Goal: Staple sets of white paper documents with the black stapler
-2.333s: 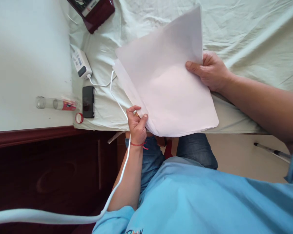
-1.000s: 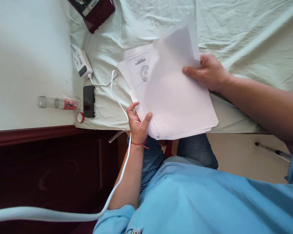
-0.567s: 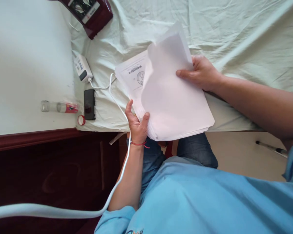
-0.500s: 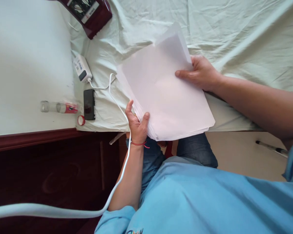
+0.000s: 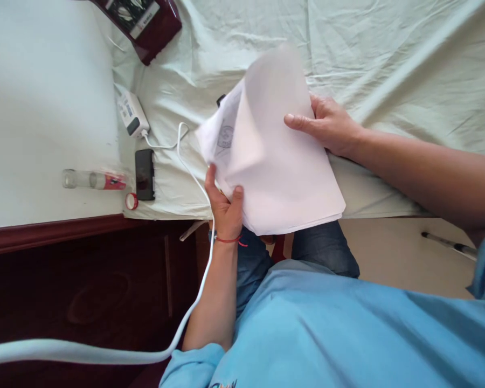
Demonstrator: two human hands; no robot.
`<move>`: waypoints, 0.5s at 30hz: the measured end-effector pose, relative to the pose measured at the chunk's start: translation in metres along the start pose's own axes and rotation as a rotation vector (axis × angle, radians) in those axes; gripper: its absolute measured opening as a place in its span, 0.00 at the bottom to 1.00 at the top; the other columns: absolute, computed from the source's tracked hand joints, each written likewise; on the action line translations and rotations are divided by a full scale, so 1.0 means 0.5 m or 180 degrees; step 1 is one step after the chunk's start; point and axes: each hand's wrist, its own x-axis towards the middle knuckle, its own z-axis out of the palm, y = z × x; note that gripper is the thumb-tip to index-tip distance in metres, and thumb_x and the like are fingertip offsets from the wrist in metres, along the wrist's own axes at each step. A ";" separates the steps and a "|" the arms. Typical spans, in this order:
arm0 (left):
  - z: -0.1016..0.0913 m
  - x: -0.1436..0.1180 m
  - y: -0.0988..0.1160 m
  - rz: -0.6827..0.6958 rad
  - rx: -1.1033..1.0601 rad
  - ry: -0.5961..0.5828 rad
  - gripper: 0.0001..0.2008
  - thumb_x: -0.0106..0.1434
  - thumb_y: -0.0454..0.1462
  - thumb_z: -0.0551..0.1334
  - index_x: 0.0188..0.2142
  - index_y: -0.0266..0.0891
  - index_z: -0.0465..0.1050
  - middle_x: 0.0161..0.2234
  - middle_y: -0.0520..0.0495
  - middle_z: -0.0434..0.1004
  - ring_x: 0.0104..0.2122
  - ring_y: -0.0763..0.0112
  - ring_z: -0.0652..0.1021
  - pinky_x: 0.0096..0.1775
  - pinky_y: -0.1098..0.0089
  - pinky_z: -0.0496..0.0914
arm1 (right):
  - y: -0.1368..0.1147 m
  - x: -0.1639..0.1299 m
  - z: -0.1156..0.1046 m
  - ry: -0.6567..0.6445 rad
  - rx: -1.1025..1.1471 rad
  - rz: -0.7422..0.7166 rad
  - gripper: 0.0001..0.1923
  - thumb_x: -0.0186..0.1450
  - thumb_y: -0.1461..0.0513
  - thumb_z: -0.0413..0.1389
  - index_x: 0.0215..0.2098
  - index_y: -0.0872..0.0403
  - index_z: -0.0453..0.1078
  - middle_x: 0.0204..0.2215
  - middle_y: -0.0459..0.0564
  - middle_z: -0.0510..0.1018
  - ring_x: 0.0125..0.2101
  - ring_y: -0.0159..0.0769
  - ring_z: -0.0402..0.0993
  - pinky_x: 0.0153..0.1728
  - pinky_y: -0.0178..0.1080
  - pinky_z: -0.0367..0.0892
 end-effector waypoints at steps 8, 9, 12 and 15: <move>-0.005 0.008 0.003 -0.0166 -0.0383 0.0272 0.53 0.66 0.58 0.72 0.79 0.58 0.44 0.77 0.38 0.62 0.75 0.52 0.69 0.72 0.51 0.67 | -0.010 0.006 -0.006 -0.0259 -0.0038 0.0303 0.19 0.56 0.47 0.74 0.35 0.47 0.75 0.35 0.49 0.86 0.48 0.46 0.82 0.50 0.48 0.78; -0.005 0.009 0.002 -0.0278 -0.0444 0.0322 0.54 0.65 0.58 0.73 0.79 0.57 0.44 0.75 0.37 0.66 0.73 0.52 0.71 0.70 0.51 0.69 | -0.009 0.007 -0.006 -0.0235 -0.0062 0.0286 0.19 0.56 0.47 0.74 0.34 0.46 0.74 0.36 0.49 0.86 0.48 0.47 0.82 0.51 0.49 0.78; -0.007 0.013 0.005 -0.0582 -0.0641 0.0484 0.51 0.62 0.58 0.76 0.76 0.50 0.57 0.67 0.36 0.77 0.68 0.52 0.77 0.67 0.55 0.73 | -0.004 0.009 -0.005 -0.0131 -0.0062 0.0143 0.18 0.55 0.47 0.72 0.34 0.45 0.74 0.38 0.48 0.87 0.49 0.48 0.82 0.53 0.49 0.78; -0.003 0.018 0.016 -0.0887 -0.0772 0.0409 0.36 0.61 0.57 0.76 0.62 0.42 0.76 0.57 0.38 0.85 0.60 0.54 0.83 0.63 0.58 0.77 | 0.000 0.009 -0.004 0.0021 -0.0179 0.0015 0.19 0.56 0.46 0.71 0.36 0.45 0.73 0.40 0.47 0.87 0.47 0.45 0.83 0.49 0.47 0.79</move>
